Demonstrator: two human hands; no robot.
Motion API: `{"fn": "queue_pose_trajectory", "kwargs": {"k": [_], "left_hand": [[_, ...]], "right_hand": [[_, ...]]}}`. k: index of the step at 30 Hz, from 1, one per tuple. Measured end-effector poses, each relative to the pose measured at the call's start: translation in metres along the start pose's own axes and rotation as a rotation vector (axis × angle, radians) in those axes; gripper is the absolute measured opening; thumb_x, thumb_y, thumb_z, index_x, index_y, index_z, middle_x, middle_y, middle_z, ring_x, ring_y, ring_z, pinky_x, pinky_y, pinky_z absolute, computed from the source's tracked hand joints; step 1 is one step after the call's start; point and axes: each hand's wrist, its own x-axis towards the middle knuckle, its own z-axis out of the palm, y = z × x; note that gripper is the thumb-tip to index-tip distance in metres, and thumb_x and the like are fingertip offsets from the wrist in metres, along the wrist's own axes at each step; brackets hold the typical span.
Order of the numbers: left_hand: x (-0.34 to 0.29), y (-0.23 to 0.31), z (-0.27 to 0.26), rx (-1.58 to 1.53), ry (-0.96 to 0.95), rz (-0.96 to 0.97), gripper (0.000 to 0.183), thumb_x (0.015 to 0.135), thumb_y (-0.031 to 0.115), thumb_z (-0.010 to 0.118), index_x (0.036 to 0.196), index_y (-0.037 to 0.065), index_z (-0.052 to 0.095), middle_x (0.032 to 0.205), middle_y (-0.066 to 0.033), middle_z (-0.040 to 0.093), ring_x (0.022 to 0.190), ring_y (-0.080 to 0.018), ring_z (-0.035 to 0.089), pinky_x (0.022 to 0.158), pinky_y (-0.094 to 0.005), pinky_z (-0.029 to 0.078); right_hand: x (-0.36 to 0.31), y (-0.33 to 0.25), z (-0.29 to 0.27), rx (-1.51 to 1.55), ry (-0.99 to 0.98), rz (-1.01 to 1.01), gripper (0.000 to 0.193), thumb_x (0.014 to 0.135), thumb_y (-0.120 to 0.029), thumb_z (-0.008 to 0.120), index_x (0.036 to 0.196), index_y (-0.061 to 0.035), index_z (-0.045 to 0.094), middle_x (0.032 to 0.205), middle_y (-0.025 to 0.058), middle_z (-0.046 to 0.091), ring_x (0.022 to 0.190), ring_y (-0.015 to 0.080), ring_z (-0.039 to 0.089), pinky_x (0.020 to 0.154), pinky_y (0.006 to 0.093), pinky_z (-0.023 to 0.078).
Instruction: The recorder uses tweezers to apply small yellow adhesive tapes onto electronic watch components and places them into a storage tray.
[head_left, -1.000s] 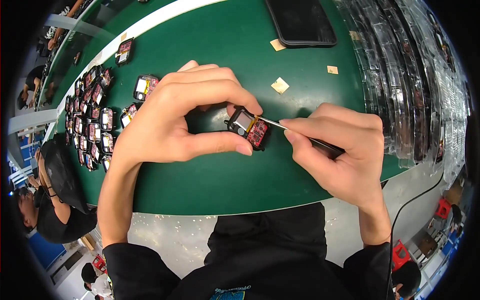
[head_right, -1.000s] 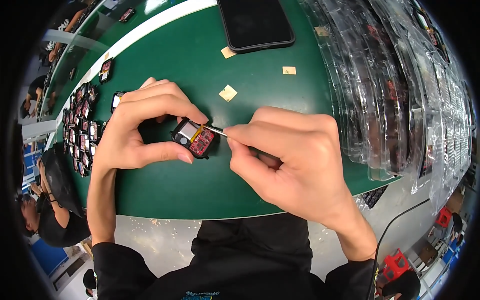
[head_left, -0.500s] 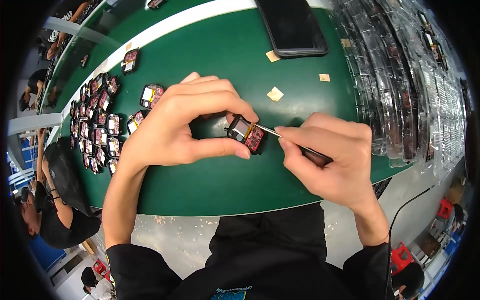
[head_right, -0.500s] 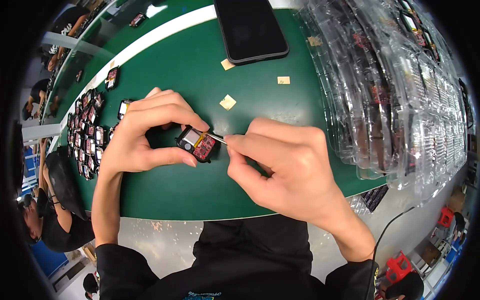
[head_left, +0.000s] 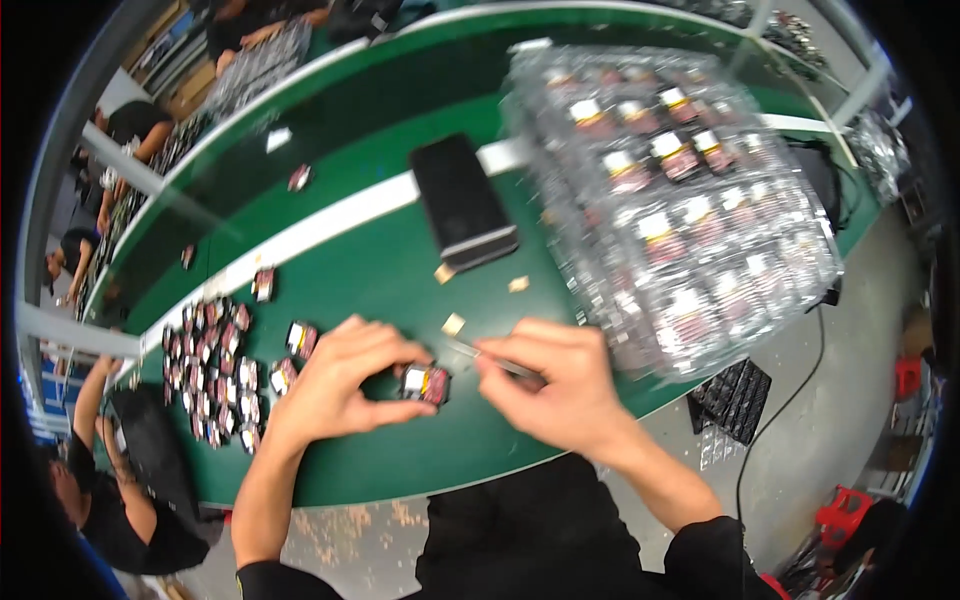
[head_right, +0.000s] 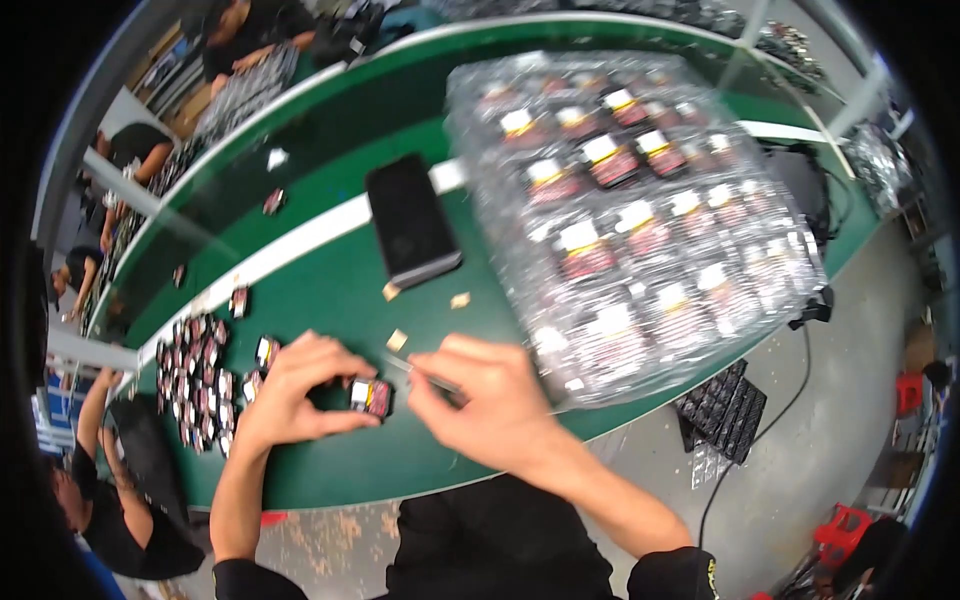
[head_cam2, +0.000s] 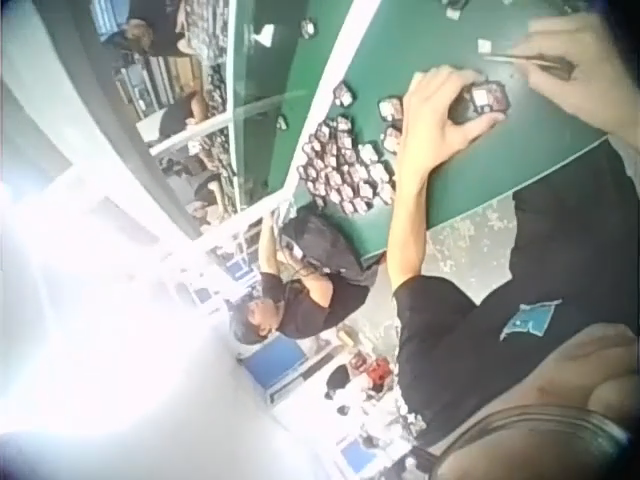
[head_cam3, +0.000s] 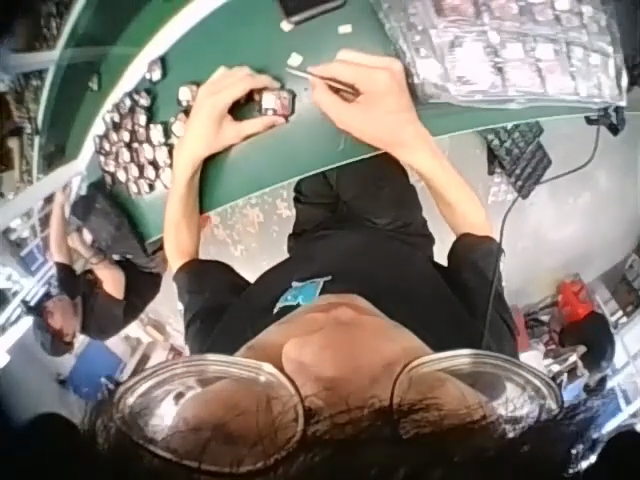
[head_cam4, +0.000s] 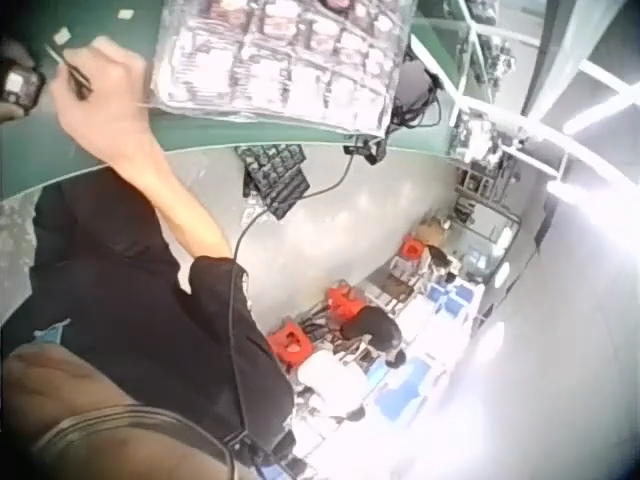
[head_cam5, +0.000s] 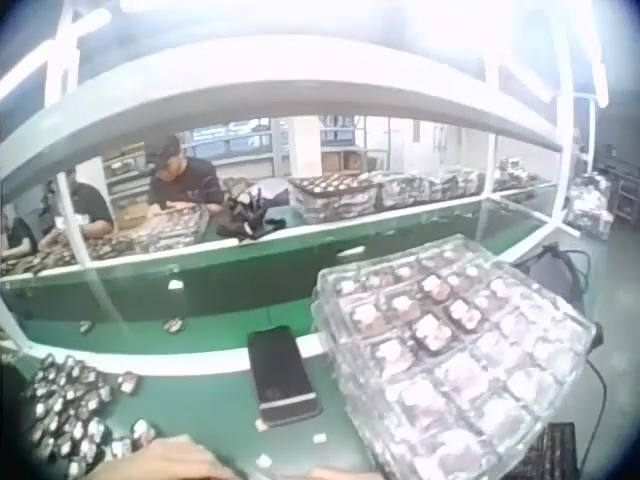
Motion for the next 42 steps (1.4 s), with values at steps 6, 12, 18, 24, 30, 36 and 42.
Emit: {"fn": "queue_pose_trajectory", "kwargs": {"k": [6, 12, 18, 24, 30, 36, 42], "left_hand": [[0.0, 0.0, 0.006, -0.158, 0.103, -0.2, 0.044, 0.069, 0.016, 0.101, 0.106, 0.004, 0.08, 0.083, -0.0023, 0.067, 0.07, -0.0101, 0.057, 0.067, -0.028, 0.046], [0.068, 0.012, -0.033, -0.413, 0.334, -0.083, 0.052, 0.067, 0.015, 0.104, 0.109, -0.001, 0.08, 0.09, -0.0034, 0.073, 0.072, -0.0084, 0.059, 0.07, -0.0249, 0.047], [0.223, 0.052, -0.075, -0.178, 0.18, 0.076, 0.05, 0.078, 0.025, 0.101, 0.115, 0.001, 0.078, 0.1, -0.0009, 0.076, 0.086, -0.0077, 0.065, 0.075, -0.0268, 0.051], [0.367, 0.053, -0.052, -0.056, 0.013, 0.28, 0.05, 0.089, 0.037, 0.094, 0.123, 0.003, 0.081, 0.089, -0.0016, 0.07, 0.084, -0.0119, 0.06, 0.075, -0.0326, 0.049], [0.429, 0.039, -0.016, 0.103, -0.016, 0.363, 0.058, 0.092, 0.044, 0.089, 0.134, 0.005, 0.079, 0.125, -0.0157, 0.078, 0.12, -0.0305, 0.073, 0.106, -0.0435, 0.055], [0.415, 0.018, -0.024, 0.095, 0.113, 0.426, 0.041, 0.107, 0.023, 0.072, 0.146, 0.008, 0.071, 0.14, -0.0149, 0.077, 0.129, -0.0311, 0.072, 0.111, -0.0428, 0.055], [0.323, -0.061, -0.112, 0.34, 0.078, 0.159, 0.033, 0.111, 0.025, 0.065, 0.133, 0.002, 0.075, 0.13, -0.0173, 0.079, 0.122, -0.0318, 0.074, 0.105, -0.042, 0.056]], "right_hand": [[-0.009, 0.008, 0.004, 0.066, 0.013, -0.047, 0.016, 0.089, -0.001, 0.081, 0.105, 0.0033, 0.082, 0.079, 0.0115, 0.072, 0.053, 0.0188, 0.065, 0.049, 0.0329, 0.049], [-0.009, 0.011, 0.001, 0.055, 0.036, -0.045, 0.016, 0.09, -0.004, 0.081, 0.105, 0.0031, 0.082, 0.082, 0.0121, 0.072, 0.055, 0.0236, 0.066, 0.053, 0.0362, 0.051], [-0.008, 0.016, 0.002, 0.039, 0.008, -0.012, 0.018, 0.092, -0.006, 0.08, 0.107, 0.0036, 0.082, 0.083, 0.0136, 0.073, 0.061, 0.0278, 0.07, 0.058, 0.0383, 0.055], [-0.01, 0.012, -0.001, 0.066, -0.066, 0.015, 0.022, 0.093, -0.007, 0.08, 0.111, 0.0049, 0.081, 0.087, 0.0163, 0.075, 0.068, 0.0315, 0.073, 0.063, 0.0396, 0.057], [-0.012, 0.014, 0.004, 0.076, -0.079, 0.031, 0.022, 0.093, -0.008, 0.081, 0.11, 0.0049, 0.081, 0.088, 0.0164, 0.076, 0.069, 0.0319, 0.074, 0.064, 0.0401, 0.058], [-0.012, 0.013, 0.003, 0.098, -0.083, 0.02, 0.019, 0.093, -0.007, 0.081, 0.108, 0.0043, 0.081, 0.088, 0.0163, 0.076, 0.07, 0.0324, 0.075, 0.065, 0.0405, 0.059], [-0.008, 0.011, -0.001, 0.062, -0.034, -0.027, 0.017, 0.091, -0.007, 0.081, 0.105, 0.0024, 0.083, 0.082, 0.0131, 0.072, 0.062, 0.0265, 0.071, 0.058, 0.0371, 0.055]]}}
